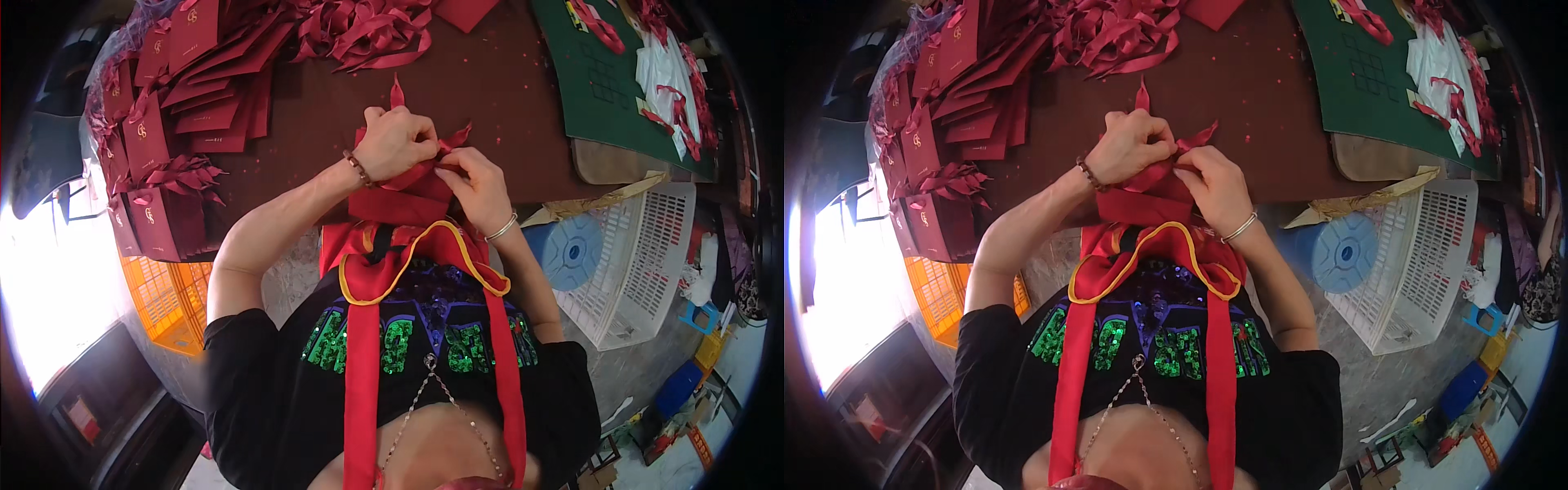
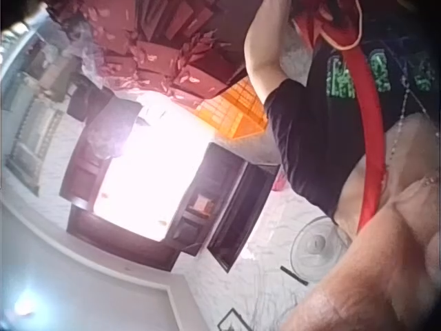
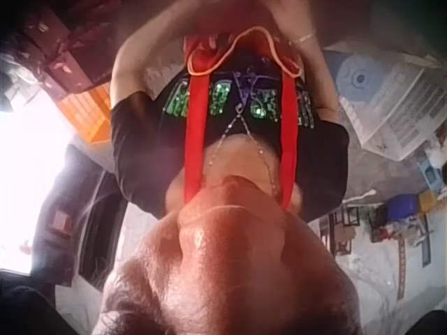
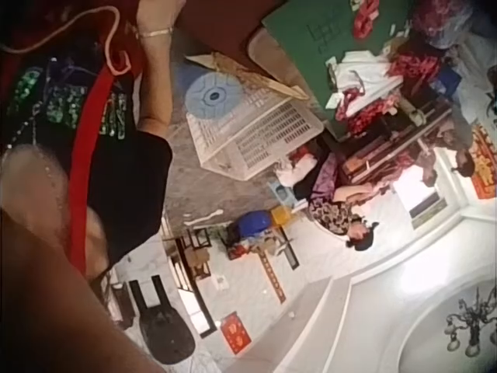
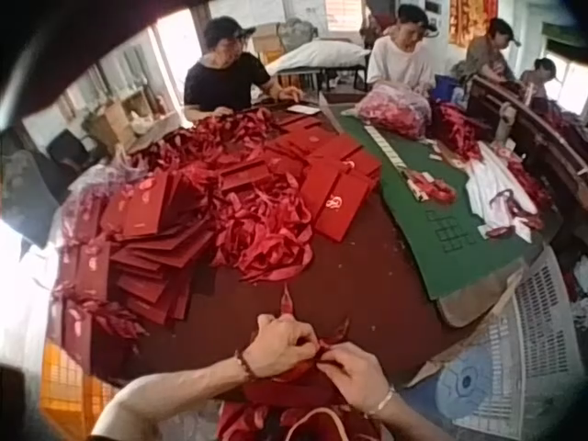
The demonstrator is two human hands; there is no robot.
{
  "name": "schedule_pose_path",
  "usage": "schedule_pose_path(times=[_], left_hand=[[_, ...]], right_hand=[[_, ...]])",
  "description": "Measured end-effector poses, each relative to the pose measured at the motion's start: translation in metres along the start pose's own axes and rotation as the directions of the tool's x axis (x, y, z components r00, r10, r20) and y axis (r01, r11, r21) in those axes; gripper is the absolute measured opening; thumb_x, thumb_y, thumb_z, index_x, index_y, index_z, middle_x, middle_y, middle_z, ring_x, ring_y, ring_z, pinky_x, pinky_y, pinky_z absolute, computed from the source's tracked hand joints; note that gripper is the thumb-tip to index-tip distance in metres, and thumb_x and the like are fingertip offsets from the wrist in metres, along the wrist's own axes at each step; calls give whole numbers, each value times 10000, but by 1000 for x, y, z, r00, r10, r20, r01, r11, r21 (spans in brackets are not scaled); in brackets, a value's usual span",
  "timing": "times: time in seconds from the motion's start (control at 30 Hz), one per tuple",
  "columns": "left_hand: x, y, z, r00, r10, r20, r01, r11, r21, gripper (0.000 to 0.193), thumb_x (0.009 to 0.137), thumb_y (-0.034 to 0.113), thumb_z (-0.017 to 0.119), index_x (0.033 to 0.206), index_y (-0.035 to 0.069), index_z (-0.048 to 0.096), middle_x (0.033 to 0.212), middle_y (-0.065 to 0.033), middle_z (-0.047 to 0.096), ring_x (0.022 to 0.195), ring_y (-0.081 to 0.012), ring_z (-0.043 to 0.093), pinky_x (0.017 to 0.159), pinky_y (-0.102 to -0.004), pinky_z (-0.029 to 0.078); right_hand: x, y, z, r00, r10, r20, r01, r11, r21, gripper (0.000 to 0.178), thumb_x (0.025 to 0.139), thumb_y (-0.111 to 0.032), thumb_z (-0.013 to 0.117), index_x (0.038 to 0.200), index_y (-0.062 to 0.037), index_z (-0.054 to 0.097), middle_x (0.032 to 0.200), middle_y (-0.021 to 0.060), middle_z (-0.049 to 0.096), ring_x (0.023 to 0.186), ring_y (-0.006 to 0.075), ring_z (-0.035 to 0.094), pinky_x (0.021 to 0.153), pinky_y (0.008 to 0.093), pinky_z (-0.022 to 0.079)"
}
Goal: The person ties decorative red ribbons onto red gift envelopes by hand.
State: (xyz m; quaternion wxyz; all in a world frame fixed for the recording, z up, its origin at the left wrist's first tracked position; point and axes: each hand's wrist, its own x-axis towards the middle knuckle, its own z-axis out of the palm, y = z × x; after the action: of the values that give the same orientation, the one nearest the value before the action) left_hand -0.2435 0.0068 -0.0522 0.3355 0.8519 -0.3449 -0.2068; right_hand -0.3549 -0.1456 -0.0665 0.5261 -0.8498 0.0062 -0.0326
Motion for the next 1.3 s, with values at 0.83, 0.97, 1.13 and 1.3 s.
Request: schedule_pose_path(times=[0.83, 0.97, 1.13, 1.3], left_hand=[[-31, -15, -52, 991, 66, -115, -99, 945, -312, 154, 826, 180, 625, 950, 90, 640, 879, -34, 591, 813, -132, 561, 706, -264, 437], [-66, -10, -23, 965, 262, -17, -230, 876, 423, 134, 737, 225, 653, 817, 125, 615, 1097, -21, 520, 1084, -228, 446, 873, -397, 332], [-86, -18, -25, 909, 408, 85, -402, 805, 436, 130, 713, 189, 665, 819, 127, 623, 1154, -59, 515, 1170, -287, 399, 918, -461, 307], [-72, -33, -43, 999, -50, -9, 44, 945, -324, 105, 800, 132, 623, 845, 37, 622, 933, -69, 609, 884, -167, 571, 778, -303, 441]], right_hand=[[13, 18, -3, 978, 51, 203, -68, 994, 80, 157, 826, -56, 597, 955, 32, 580, 845, 89, 558, 748, 161, 567, 665, 266, 450], [15, 20, -1, 981, -2, 193, -5, 999, 39, 149, 831, -36, 593, 962, 32, 578, 842, 64, 546, 738, 119, 554, 642, 241, 447], [16, 24, -1, 973, 32, 228, -54, 994, 93, 143, 838, -34, 590, 962, 35, 579, 844, 55, 534, 736, 106, 541, 637, 236, 444], [17, 18, -2, 972, 53, 229, -69, 996, 64, 147, 845, -60, 597, 962, 26, 580, 846, 54, 530, 743, 105, 533, 654, 248, 440]])
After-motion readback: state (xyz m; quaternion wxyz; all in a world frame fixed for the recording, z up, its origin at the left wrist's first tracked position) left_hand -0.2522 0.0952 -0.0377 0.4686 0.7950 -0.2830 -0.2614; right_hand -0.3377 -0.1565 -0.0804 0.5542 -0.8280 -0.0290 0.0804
